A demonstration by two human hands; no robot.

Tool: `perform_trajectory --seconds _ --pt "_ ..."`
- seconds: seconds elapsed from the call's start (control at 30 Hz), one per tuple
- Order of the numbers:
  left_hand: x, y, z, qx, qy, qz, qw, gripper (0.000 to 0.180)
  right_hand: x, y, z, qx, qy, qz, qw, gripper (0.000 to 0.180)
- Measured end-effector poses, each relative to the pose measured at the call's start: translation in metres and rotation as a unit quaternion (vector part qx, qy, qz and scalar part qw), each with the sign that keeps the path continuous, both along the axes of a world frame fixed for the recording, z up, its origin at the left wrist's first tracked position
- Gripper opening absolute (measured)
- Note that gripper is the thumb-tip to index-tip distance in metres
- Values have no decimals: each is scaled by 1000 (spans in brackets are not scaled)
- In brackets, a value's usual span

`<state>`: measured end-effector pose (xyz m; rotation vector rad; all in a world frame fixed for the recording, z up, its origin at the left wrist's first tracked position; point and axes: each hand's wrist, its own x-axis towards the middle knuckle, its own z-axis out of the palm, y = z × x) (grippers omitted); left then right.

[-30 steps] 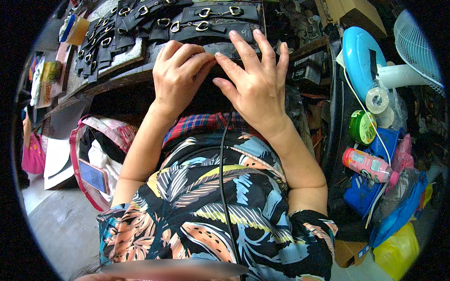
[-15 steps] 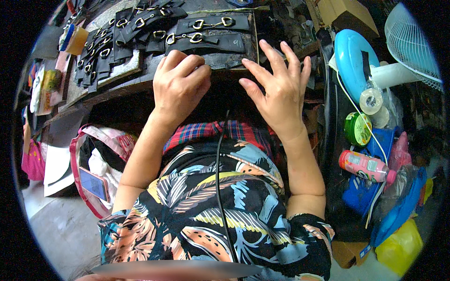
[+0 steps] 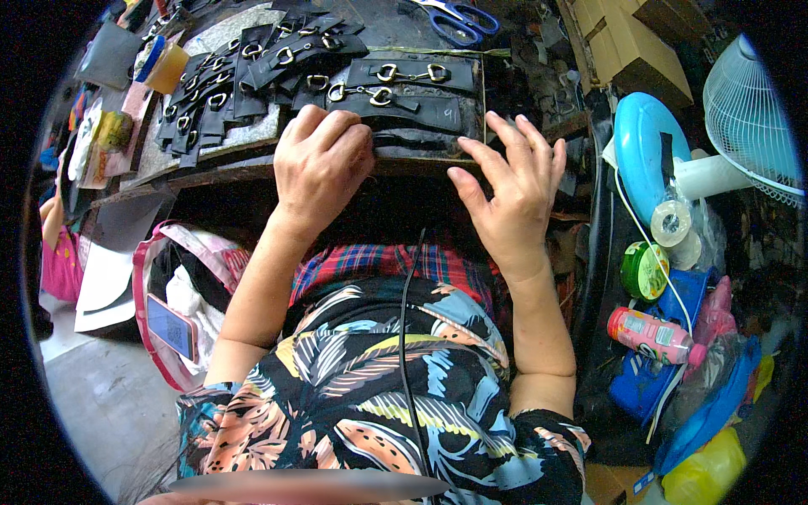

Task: The person cuts short black leather straps with scissors, then attaches brass D-rings to each strap by hand. They repeatedly pick up a strap, thread a D-ring through a pre-punched hole, and place the finished strap on the workbench.

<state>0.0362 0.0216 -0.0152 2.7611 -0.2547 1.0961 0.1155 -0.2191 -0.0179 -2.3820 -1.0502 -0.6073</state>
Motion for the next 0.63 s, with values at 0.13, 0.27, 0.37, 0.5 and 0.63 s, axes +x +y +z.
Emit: perform_trajectory --seconds 0.13,0.27,0.37,0.5,0.63 --pt "-1 4 -1 -20 -6 14 1000 17 12 3 8 71 -1 27 997 29" --pt "-4 6 -2 -37 3 12 999 19 23 13 19 104 -9 67 992 26" --pt "-6 7 -2 -43 8 12 999 24 29 23 26 123 -13 93 988 26" --pt "-10 6 -2 -46 22 11 999 31 34 28 31 142 -11 97 985 27" --pt "-10 6 0 -63 16 13 998 36 34 28 33 156 34 97 982 29"
